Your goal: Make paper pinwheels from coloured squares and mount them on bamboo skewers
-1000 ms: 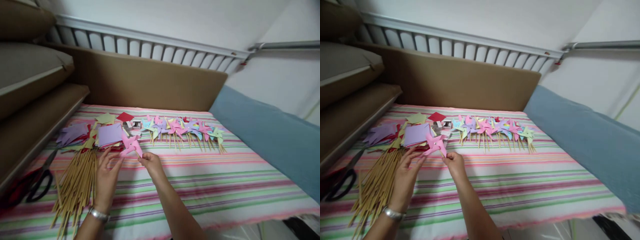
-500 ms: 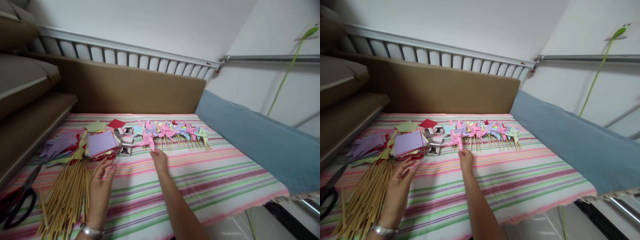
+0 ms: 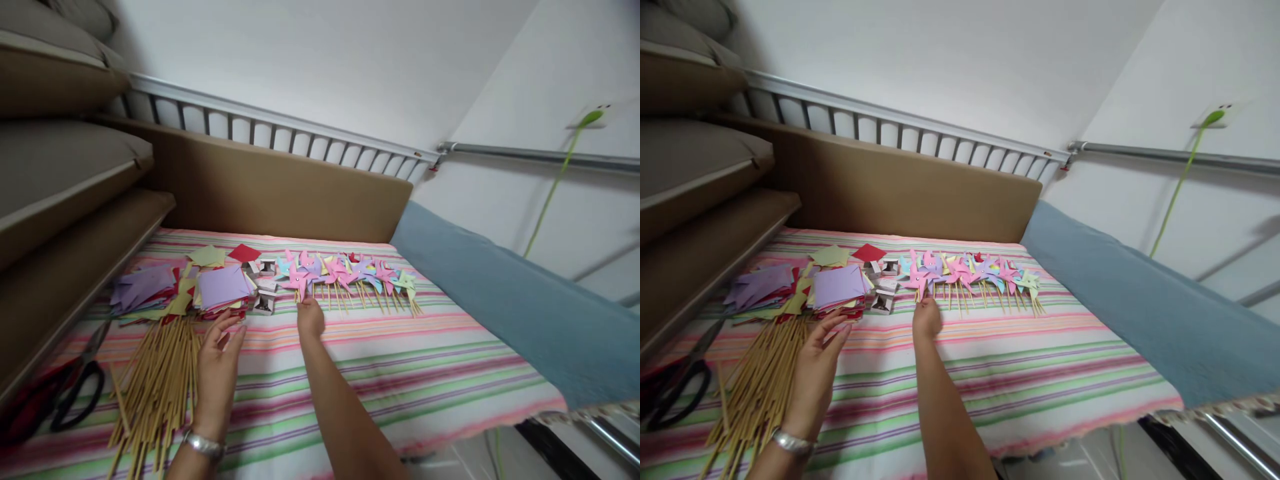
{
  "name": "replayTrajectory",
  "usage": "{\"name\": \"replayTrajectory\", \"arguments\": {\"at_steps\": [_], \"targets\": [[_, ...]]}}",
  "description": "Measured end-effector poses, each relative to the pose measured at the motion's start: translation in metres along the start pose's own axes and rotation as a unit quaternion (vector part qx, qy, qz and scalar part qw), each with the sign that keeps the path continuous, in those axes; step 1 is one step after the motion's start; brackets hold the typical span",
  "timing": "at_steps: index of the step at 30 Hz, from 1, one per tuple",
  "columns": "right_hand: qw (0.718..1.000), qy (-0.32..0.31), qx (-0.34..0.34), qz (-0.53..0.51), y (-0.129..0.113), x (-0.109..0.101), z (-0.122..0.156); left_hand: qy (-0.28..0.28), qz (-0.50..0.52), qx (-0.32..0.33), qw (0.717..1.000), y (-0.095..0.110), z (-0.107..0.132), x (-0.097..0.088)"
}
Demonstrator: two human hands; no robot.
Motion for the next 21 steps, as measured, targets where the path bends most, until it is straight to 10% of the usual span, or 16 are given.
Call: {"name": "replayTrajectory", "arguments": {"at_steps": [14, 21], "targets": [[0.991, 0.019, -0.13, 0.003, 0.003, -0.002, 0.026, -0.005, -0.007, -0.004, 1.0, 0.007, 0.017, -0.036], [0.97, -0.033, -0.23, -0.074, 0.016, -0.008, 0.063, -0.041, -0.082, 0.002, 0.996, -0.008, 0.068, -0.05]]}}
Point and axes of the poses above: each hand's wrist, its own z-axis away from the middle knuckle, its own x-axis out of the palm, y = z × x, the point moved 10 cm from there along -z, towards the middle knuckle, and after that the axes turned 4 degrees about -y, right-handed, at the moved point
